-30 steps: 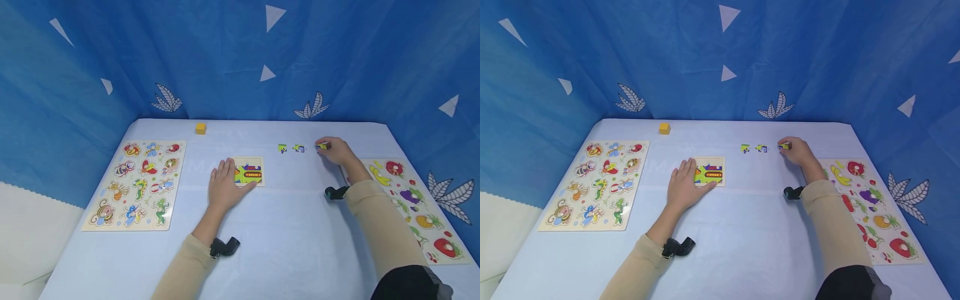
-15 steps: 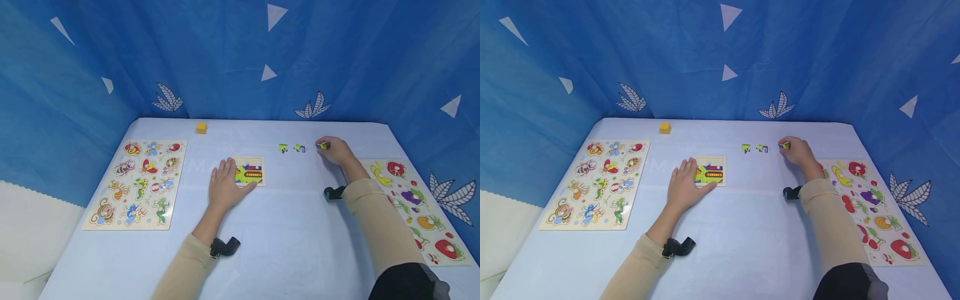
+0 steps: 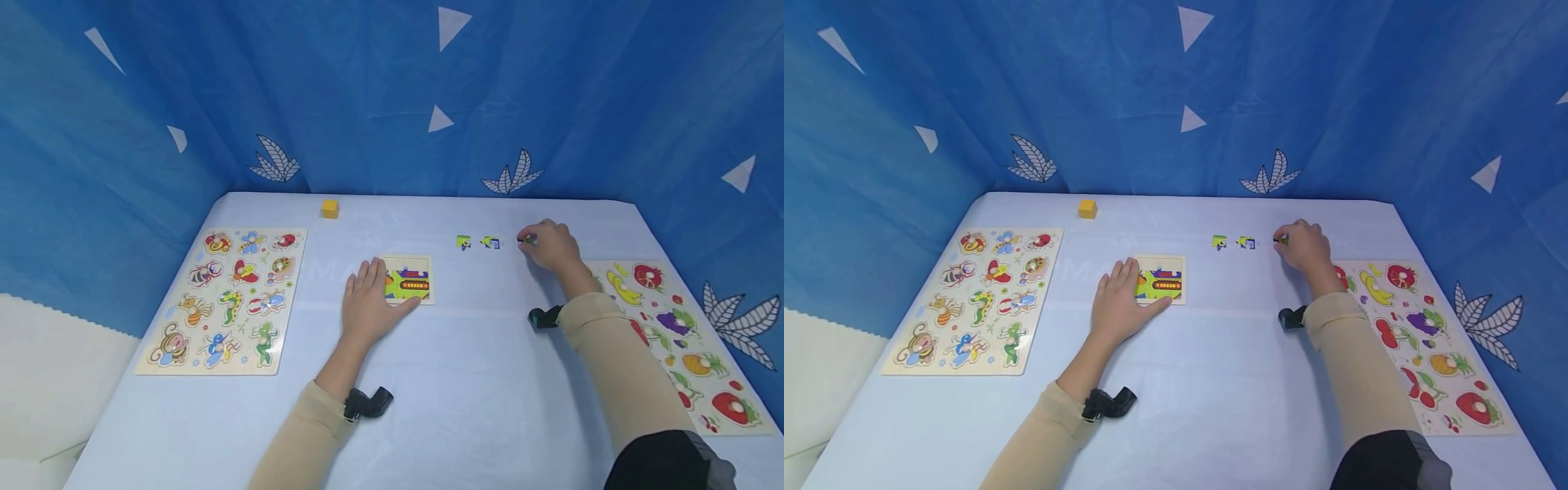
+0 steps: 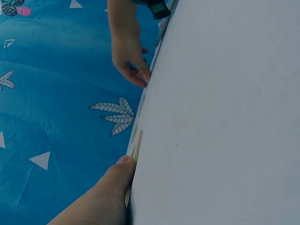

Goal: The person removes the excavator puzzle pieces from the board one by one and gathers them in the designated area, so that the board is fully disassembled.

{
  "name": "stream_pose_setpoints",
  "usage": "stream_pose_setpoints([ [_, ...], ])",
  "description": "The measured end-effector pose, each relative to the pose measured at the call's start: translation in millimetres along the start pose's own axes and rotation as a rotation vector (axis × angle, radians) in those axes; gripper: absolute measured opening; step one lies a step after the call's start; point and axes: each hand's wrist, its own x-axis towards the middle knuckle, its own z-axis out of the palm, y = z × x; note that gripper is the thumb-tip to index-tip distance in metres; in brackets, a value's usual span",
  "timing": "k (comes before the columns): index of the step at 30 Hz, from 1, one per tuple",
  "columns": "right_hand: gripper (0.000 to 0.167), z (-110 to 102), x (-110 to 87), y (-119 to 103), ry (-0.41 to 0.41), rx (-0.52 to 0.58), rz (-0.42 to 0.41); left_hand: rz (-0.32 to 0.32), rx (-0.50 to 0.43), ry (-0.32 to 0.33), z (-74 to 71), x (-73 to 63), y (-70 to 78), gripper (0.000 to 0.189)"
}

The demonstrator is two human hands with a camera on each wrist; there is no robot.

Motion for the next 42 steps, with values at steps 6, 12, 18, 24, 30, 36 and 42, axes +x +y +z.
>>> stream_pose_setpoints([
  [6,0.033,-1.5,-6.2,-5.1,0.010,0.034,-0.024,0.001,-0.020,0.001,0.4,-0.6,0.4,0.106],
  [12,0.039,1.9,-16.1,-23.3,0.029,0.177,-0.111,0.020,-0.062,0.022,-0.7,-1.1,-0.6,0.074],
  [18,0.037,16.2,-32.4,-61.5,0.016,0.233,-0.245,0.042,-0.037,0.010,-1.5,-2.3,-0.2,0.066],
  [24,0.035,37.6,-49.2,-98.8,-0.059,0.252,-0.338,0.045,0.007,0.003,-0.9,-2.5,-0.8,0.063],
  [30,0.033,55.0,-59.2,-122.4,-0.109,0.268,-0.404,0.050,0.024,0.012,-0.9,-1.1,-2.4,0.065],
  [36,0.030,66.9,-63.9,-130.7,-0.097,0.272,-0.398,0.056,0.024,0.007,-1.0,0.5,-2.4,0.065],
  [42,0.032,73.1,-64.1,-132.0,-0.070,0.249,-0.392,0.048,0.014,0.008,-2.3,1.6,-0.4,0.068],
])
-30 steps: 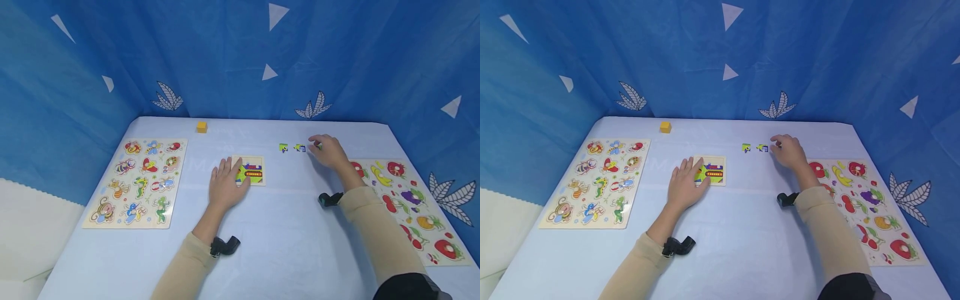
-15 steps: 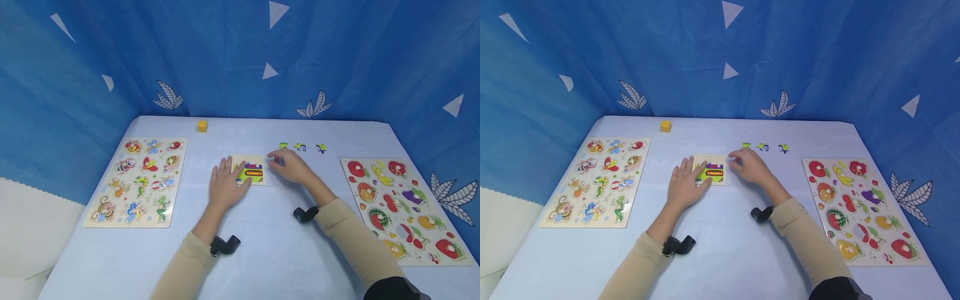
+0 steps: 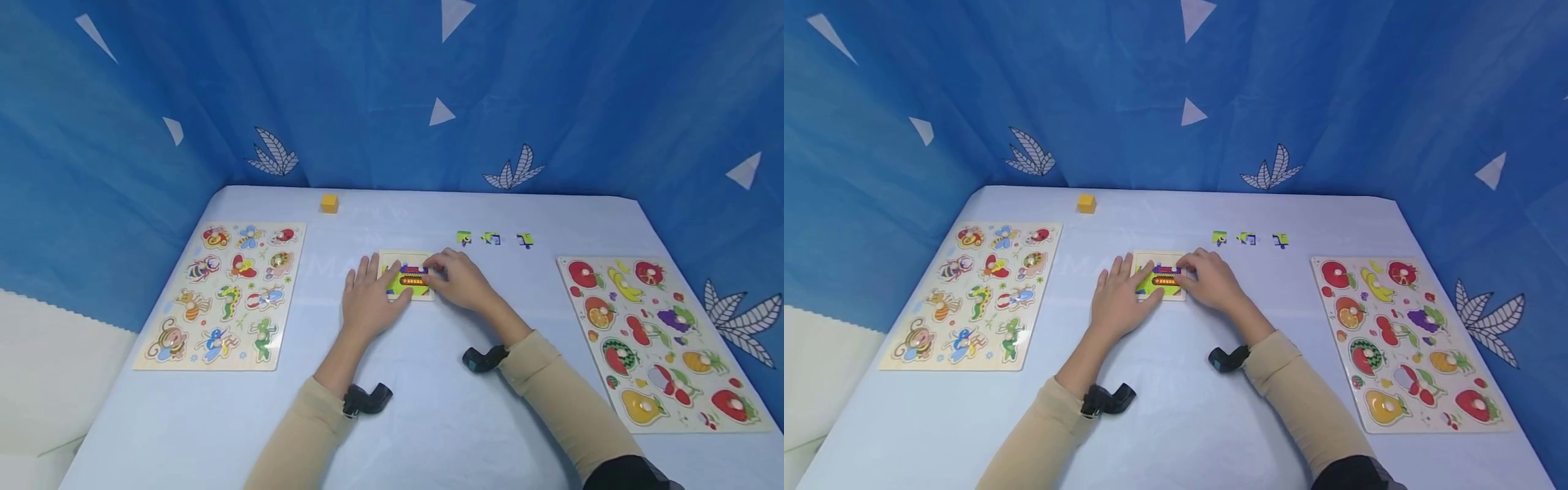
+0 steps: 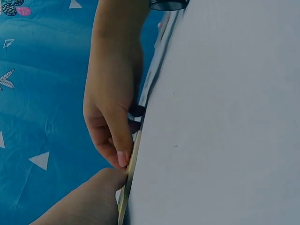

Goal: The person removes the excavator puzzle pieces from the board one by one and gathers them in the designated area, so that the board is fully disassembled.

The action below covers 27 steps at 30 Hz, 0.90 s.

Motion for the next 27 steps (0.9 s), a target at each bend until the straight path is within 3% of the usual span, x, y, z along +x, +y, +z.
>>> stream_pose_setpoints([
  [9,0.028,-0.5,4.2,-3.0,-0.020,0.007,-0.015,-0.030,-0.024,0.022,-3.0,2.3,3.9,0.072],
  [27,0.021,4.1,0.2,1.2,0.022,0.264,-0.034,-0.038,-0.055,0.018,0.3,1.4,3.8,0.072],
])
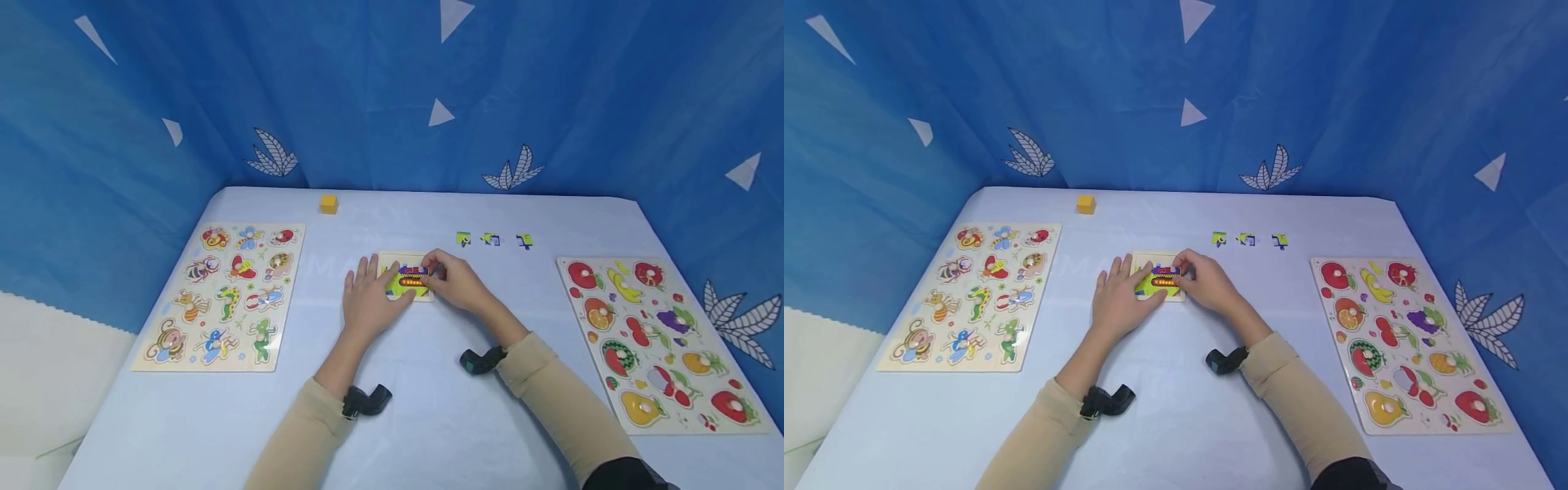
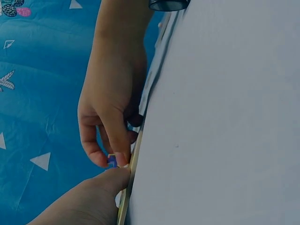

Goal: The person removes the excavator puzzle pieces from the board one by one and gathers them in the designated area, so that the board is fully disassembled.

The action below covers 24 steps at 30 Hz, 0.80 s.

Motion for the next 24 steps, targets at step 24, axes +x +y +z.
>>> stream_pose_setpoints([
  [24,0.013,3.1,-1.3,1.1,-0.001,0.074,-0.016,-0.026,-0.004,0.010,1.7,-0.6,1.9,0.071],
])
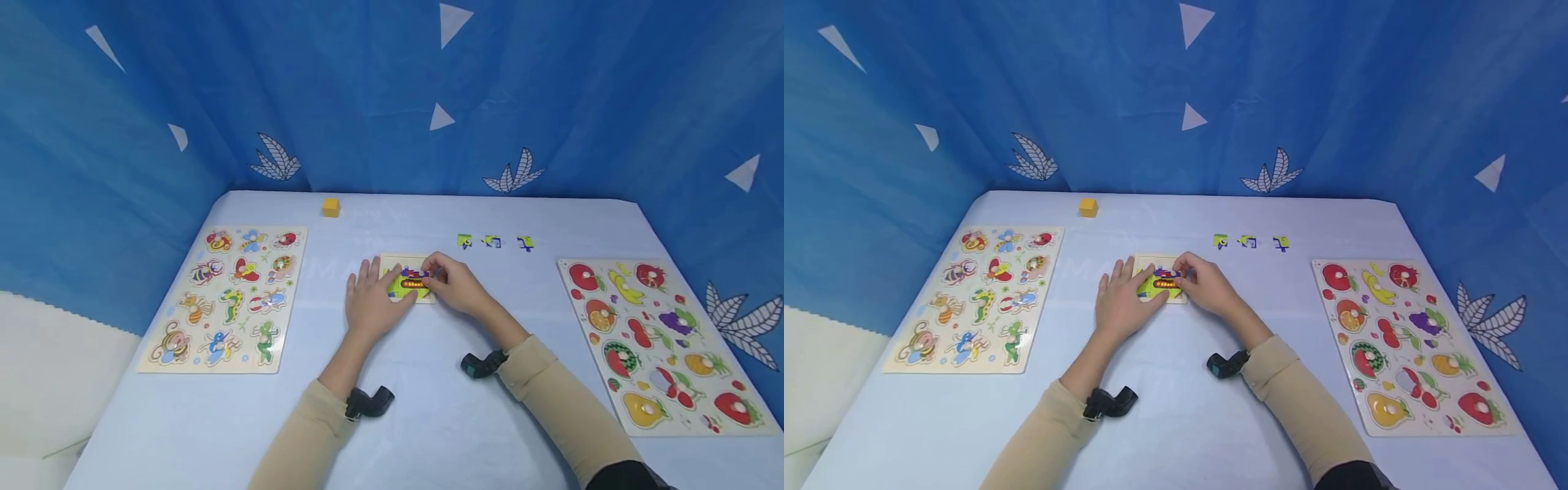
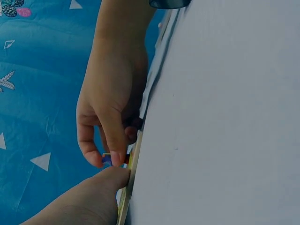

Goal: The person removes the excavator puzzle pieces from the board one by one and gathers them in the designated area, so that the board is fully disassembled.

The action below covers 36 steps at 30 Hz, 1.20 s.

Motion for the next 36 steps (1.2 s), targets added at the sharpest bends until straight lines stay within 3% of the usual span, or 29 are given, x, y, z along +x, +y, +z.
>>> stream_pose_setpoints([
  [15,0.014,-11.3,-6.4,-7.4,-0.004,0.097,-0.020,-0.005,-0.005,-0.015,-1.6,1.2,3.2,0.071],
  [23,0.016,-34.1,-13.9,2.8,0.024,0.073,0.072,-0.012,-0.004,-0.015,-2.5,-0.6,3.2,0.071],
  [32,0.021,-75.2,-35.9,31.0,0.062,-0.008,0.168,-0.010,-0.019,-0.011,-0.6,-0.3,0.9,0.070],
  [36,0.026,-94.7,-46.5,43.7,0.069,-0.084,0.263,-0.005,-0.023,-0.008,0.3,0.1,1.1,0.070],
])
